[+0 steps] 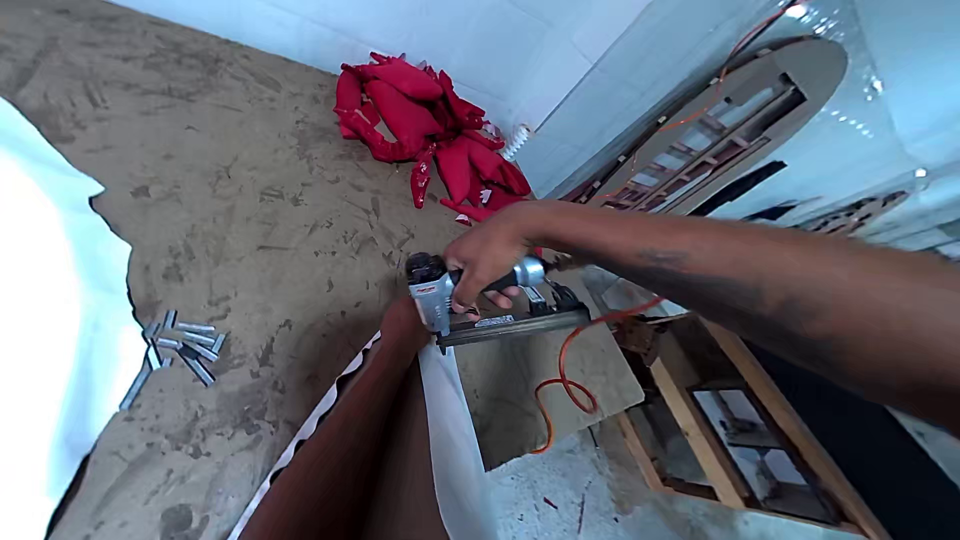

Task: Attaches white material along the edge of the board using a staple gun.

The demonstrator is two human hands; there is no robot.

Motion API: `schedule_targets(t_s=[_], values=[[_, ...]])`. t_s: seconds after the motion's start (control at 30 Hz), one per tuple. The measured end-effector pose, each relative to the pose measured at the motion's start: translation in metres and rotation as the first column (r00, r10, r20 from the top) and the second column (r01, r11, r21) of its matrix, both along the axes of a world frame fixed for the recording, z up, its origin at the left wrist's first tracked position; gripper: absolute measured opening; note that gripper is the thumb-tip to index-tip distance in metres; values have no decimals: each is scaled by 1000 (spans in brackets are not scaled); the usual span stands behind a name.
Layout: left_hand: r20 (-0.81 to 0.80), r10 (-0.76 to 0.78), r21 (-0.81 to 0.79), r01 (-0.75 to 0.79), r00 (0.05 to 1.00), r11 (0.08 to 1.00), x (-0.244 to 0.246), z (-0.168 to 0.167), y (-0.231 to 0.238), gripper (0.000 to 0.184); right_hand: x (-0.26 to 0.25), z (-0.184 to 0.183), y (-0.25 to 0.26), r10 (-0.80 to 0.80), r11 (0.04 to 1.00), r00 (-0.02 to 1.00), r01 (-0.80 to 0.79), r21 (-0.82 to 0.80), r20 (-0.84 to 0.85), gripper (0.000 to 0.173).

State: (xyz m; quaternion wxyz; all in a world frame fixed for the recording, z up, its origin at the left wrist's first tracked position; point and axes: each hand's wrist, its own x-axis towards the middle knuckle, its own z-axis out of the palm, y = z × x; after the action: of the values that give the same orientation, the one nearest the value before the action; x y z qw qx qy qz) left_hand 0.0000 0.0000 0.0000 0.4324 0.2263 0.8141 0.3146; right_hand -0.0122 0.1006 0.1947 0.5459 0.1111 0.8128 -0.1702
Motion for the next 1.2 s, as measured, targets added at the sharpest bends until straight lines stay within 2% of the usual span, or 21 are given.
schedule_targets(t_s=[0.03, 0.07, 0.1, 0.17, 0.23, 0.37, 0.47, 0.57, 0.6, 0.63, 0.67, 0.73, 0.83, 0.87, 0.97, 1.03, 1.13, 1.2], values=[[-56, 29, 75, -25, 998, 997, -7, -27, 7, 38, 16, 10, 17, -74, 997, 996, 72, -34, -58, 28], [-57, 66, 121, -59, 996, 991, -13, -41, 11, 49, 36, 15, 38, -145, 988, 982, 138, -66, -120, 28], [-27, 76, 133, -71, 997, 989, -19, -45, 11, 58, 61, 12, 60, -207, 978, 958, 195, -79, -200, 30], [20, 72, 154, -74, 997, 985, -32, -42, 13, 60, 118, -18, 101, -265, 957, 866, 290, -5, -425, 34], [46, 89, 178, -96, 995, 979, -45, -42, 15, 58, 170, -78, 131, -249, 913, 747, 393, 107, -617, 28], [57, 163, 87, -168, 985, 982, -73, -35, 20, 56, 233, -241, 169, -349, 813, 485, 583, -1, -802, 57], [33, 189, 32, -190, 981, 981, -99, -34, 25, 54, 248, -312, 164, -346, 759, 286, 646, -88, -894, 55], [102, 187, -23, -186, 977, 982, -121, -28, 40, 37, 228, -316, 130, -372, 704, -15, 647, -293, -928, 31], [92, 192, -42, -189, 977, 981, -127, -24, 51, 31, 210, -310, 115, -442, 683, -117, 599, -418, -889, 30], [58, 187, -57, -184, 981, 981, -134, -21, 66, 26, 189, -302, 97, -556, 649, -186, 511, -563, -810, 39], [13, 164, -71, -163, 986, 984, -140, -19, 83, 27, 165, -295, 78, -667, 600, -214, 413, -685, -714, 52], [-95, 79, -135, -92, 992, 987, -149, -19, 119, 41, 114, -289, 42, -792, 535, -206, 219, -816, -574, 76], [-346, -131, -330, 10, 929, 944, -154, -36, 157, 76, 64, -296, 10, -829, 504, -269, 22, -863, -491, 80], [-341, -128, -343, 3, 931, 939, -158, -47, 161, 78, 58, -299, 6, -827, 497, -305, -3, -868, -472, 79], [-119, 136, -168, -155, 984, 974, -172, -88, 154, 64, 55, -307, 2, -839, 465, -343, -49, -884, -423, 82], [-44, 242, -93, -245, 969, 965, -165, -90, 147, 61, 54, -312, -3, -838, 465, -353, -58, -884, -417, 86], [-29, 373, 13, -373, 927, 928, -147, -82, 141, 56, 38, -326, -11, -808, 480, -428, -80, -873, -405, 88], [29, 444, 92, -444, 896, 891, -149, -91, 135, 51, 19, -336, -12, -796, 460, -474, -68, -885, -378, 91]])
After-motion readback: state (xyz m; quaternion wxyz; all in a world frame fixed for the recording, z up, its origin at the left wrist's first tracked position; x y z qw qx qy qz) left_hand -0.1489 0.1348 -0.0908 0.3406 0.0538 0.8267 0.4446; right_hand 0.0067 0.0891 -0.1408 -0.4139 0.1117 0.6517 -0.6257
